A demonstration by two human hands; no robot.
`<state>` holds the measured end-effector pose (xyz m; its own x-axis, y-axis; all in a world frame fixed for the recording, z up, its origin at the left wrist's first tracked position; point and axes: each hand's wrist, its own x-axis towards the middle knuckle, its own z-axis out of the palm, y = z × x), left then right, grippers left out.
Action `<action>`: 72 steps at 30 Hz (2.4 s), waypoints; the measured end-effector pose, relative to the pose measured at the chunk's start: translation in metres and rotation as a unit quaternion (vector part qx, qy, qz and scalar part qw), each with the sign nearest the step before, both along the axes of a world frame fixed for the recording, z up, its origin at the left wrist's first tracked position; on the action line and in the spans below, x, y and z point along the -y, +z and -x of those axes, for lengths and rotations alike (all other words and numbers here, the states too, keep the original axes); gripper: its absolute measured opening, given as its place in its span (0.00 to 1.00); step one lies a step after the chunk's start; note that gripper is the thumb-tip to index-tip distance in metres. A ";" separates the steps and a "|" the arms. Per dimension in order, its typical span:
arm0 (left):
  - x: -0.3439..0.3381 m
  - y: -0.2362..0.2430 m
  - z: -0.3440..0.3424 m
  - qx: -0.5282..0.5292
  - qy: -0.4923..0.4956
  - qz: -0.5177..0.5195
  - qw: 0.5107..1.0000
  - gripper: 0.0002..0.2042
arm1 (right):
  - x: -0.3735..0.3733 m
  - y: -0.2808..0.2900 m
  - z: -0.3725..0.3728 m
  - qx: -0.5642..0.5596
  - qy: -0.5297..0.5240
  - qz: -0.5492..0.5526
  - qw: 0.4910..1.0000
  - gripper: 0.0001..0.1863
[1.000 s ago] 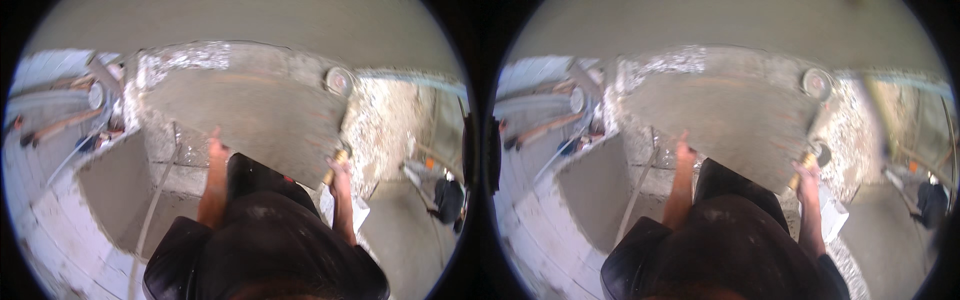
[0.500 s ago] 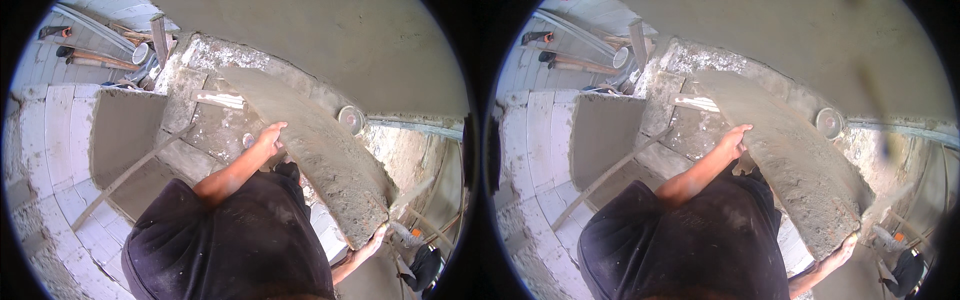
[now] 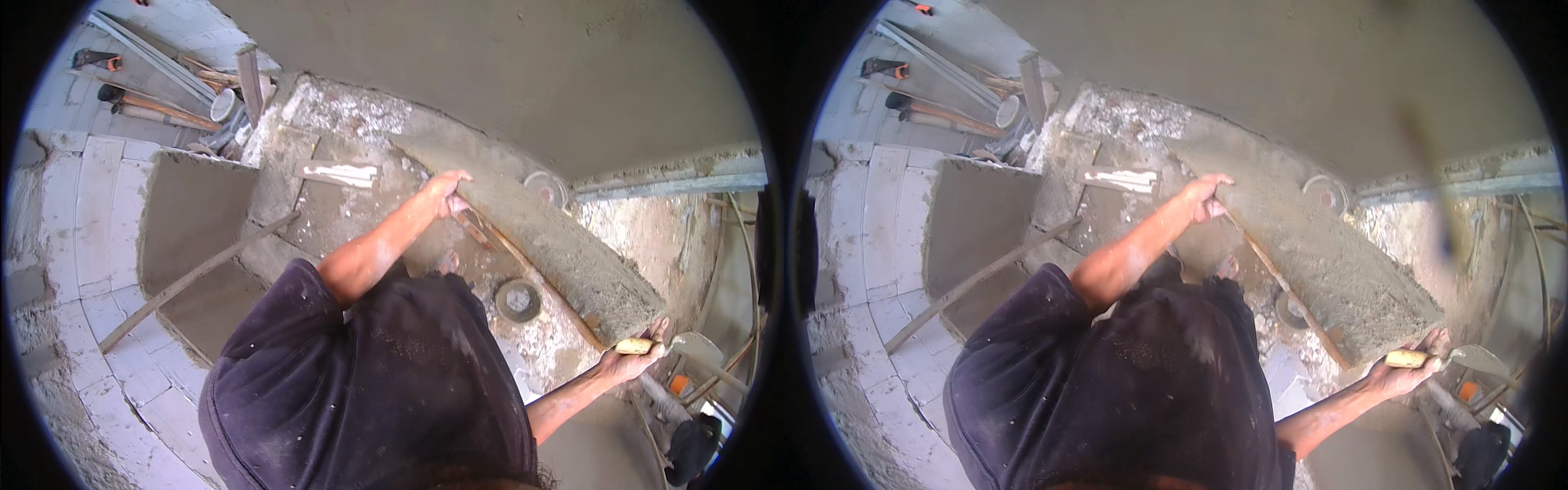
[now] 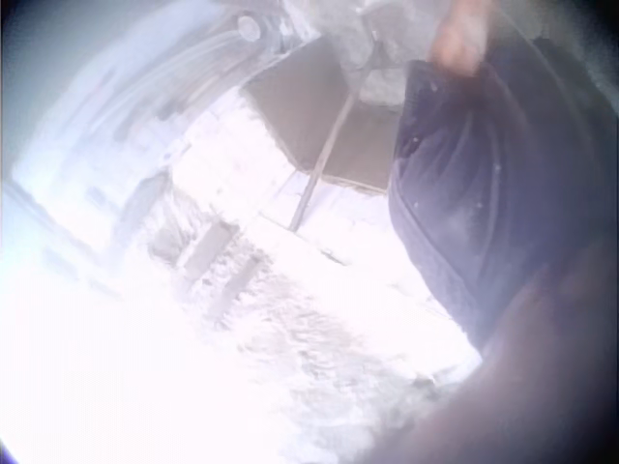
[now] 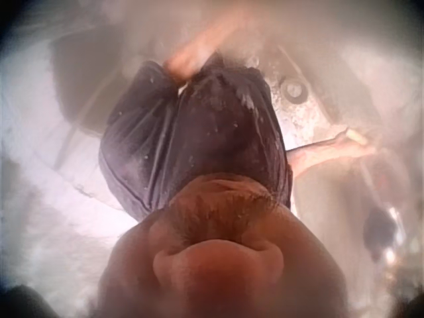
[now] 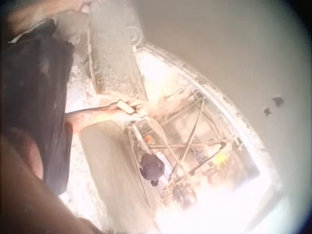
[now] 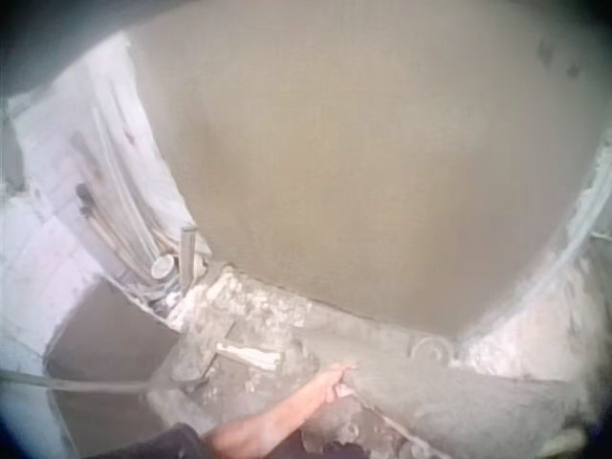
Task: The person applies plaster to a wall using a trowel and then levels the surface with a long straightedge.
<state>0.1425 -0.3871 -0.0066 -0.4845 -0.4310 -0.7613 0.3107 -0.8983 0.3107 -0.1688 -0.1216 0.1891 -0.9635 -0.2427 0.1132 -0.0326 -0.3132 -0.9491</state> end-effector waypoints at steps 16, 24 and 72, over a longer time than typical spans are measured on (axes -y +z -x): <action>0.108 0.058 -0.063 -0.020 -0.040 0.050 0.998 0.11 | 0.058 0.043 -0.006 0.032 0.169 0.252 0.952 0.24; 0.116 0.104 -0.124 0.116 0.082 0.333 0.932 0.41 | 0.162 0.069 -0.221 -0.167 0.045 0.004 0.985 0.19; -0.054 0.214 -0.366 0.336 0.408 0.320 0.787 0.44 | 0.209 -0.001 -0.383 -0.318 0.794 -0.292 0.428 0.24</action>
